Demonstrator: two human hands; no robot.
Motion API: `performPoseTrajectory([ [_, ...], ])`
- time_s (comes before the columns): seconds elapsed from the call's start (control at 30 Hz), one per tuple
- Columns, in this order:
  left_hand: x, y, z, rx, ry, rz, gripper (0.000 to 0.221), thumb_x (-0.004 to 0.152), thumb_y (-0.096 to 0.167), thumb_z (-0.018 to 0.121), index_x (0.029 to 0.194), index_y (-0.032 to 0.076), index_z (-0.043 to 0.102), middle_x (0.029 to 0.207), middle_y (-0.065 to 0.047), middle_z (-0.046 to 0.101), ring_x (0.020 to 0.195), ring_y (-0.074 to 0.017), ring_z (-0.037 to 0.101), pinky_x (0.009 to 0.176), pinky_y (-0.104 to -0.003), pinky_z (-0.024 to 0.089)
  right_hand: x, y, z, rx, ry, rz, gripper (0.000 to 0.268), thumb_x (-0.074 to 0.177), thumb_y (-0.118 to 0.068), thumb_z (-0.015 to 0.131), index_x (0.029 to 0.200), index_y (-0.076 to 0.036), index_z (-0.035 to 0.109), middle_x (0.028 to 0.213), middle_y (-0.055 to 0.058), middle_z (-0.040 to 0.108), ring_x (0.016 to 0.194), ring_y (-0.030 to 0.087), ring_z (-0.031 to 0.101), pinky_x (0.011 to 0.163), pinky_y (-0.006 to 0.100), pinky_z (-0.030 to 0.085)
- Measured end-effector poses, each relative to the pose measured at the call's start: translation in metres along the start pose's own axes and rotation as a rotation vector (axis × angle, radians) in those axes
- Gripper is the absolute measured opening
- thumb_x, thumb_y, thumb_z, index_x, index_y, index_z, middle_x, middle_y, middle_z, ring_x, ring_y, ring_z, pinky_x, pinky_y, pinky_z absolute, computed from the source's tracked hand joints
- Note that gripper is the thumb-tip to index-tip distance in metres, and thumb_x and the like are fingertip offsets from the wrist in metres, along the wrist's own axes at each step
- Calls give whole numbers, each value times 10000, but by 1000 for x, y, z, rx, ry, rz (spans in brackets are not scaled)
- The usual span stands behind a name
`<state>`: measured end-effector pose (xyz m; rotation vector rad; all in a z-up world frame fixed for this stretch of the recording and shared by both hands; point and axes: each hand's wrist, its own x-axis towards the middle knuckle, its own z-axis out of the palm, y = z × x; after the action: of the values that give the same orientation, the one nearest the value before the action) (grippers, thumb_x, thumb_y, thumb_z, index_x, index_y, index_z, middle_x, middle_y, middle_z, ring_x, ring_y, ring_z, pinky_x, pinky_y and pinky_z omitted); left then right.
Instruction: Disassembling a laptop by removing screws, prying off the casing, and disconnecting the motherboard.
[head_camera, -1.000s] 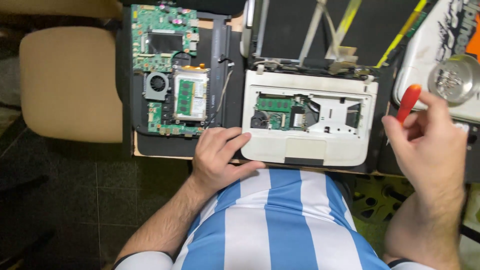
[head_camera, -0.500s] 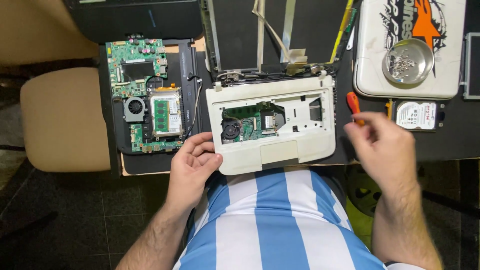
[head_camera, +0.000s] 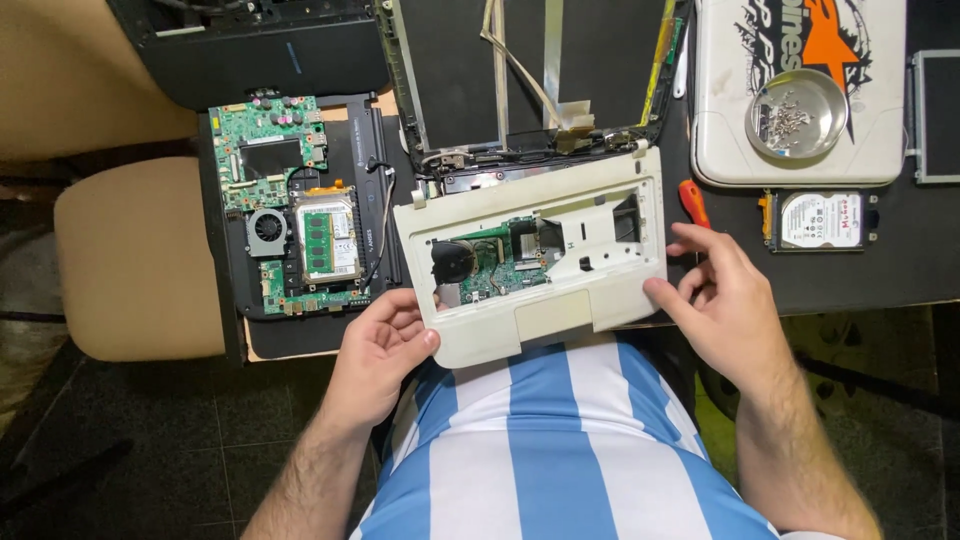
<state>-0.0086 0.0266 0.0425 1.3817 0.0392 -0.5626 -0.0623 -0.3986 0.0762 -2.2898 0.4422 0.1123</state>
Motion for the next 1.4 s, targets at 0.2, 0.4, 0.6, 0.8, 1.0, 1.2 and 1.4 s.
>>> performPoseTrajectory([
  [0.2, 4, 1, 4, -15, -47, 14, 486, 1080, 96, 845, 1539, -16, 728, 1424, -178, 875, 1316, -264, 852, 1181, -402, 725, -4, 22, 0, 300, 26, -23, 451, 1103, -78, 859, 1548, -24, 808, 1196, 58, 713, 1019, 137, 672, 883, 285, 571],
  [0.4, 24, 15, 19, 0, -43, 31, 452, 1092, 81, 834, 1524, -4, 735, 1383, -164, 866, 1234, -229, 857, 1087, -372, 748, -9, 65, -1, 924, -162, 97, 560, 1136, -113, 747, 1675, -64, 606, 1179, 238, 897, 1016, 323, 893, 928, 475, 761],
  [0.6, 84, 73, 46, 202, 220, 468, 501, 1156, 557, 761, 1466, 163, 766, 1603, -110, 755, 1546, -278, 708, 1353, -482, 588, -8, 71, 5, 1118, 39, 96, 693, 1142, -133, 734, 1789, -11, 515, 1481, 272, 801, 1261, 349, 831, 1075, 517, 735],
  [0.8, 184, 71, 36, -177, 314, 407, 753, 1223, 496, 633, 1836, 81, 494, 1944, -149, 491, 1858, -345, 391, 1516, -553, 279, -6, 60, 30, 1258, 13, 245, 536, 1134, -58, 698, 1665, -63, 621, 1441, 255, 797, 1260, 379, 806, 1090, 545, 726],
  [1.0, 201, 82, 57, -482, 295, 412, 693, 1142, 263, 624, 1763, -43, 587, 1803, -208, 657, 1721, -309, 568, 1436, -432, 499, -11, 75, 49, 1325, -13, 175, 549, 1169, -120, 739, 1698, -82, 598, 1390, 232, 844, 1197, 317, 844, 996, 469, 750],
  [1.2, 207, 57, 44, -478, 201, 549, 556, 1215, 576, 497, 1441, 160, 789, 1206, -82, 844, 1213, -198, 813, 1238, -425, 592, -7, 108, 68, 1400, 25, 67, 642, 1079, -158, 793, 1680, -50, 595, 1382, 314, 843, 1213, 415, 879, 1089, 620, 729],
  [1.4, 167, 78, 66, -520, 269, 470, 703, 1167, 633, 414, 694, 168, 645, 830, -11, 686, 831, -207, 560, 1045, -438, 389, -29, 168, 21, 1391, 131, -34, 757, 1018, -221, 1010, 1673, -44, 676, 1372, 179, 873, 965, 255, 897, 853, 430, 806],
])
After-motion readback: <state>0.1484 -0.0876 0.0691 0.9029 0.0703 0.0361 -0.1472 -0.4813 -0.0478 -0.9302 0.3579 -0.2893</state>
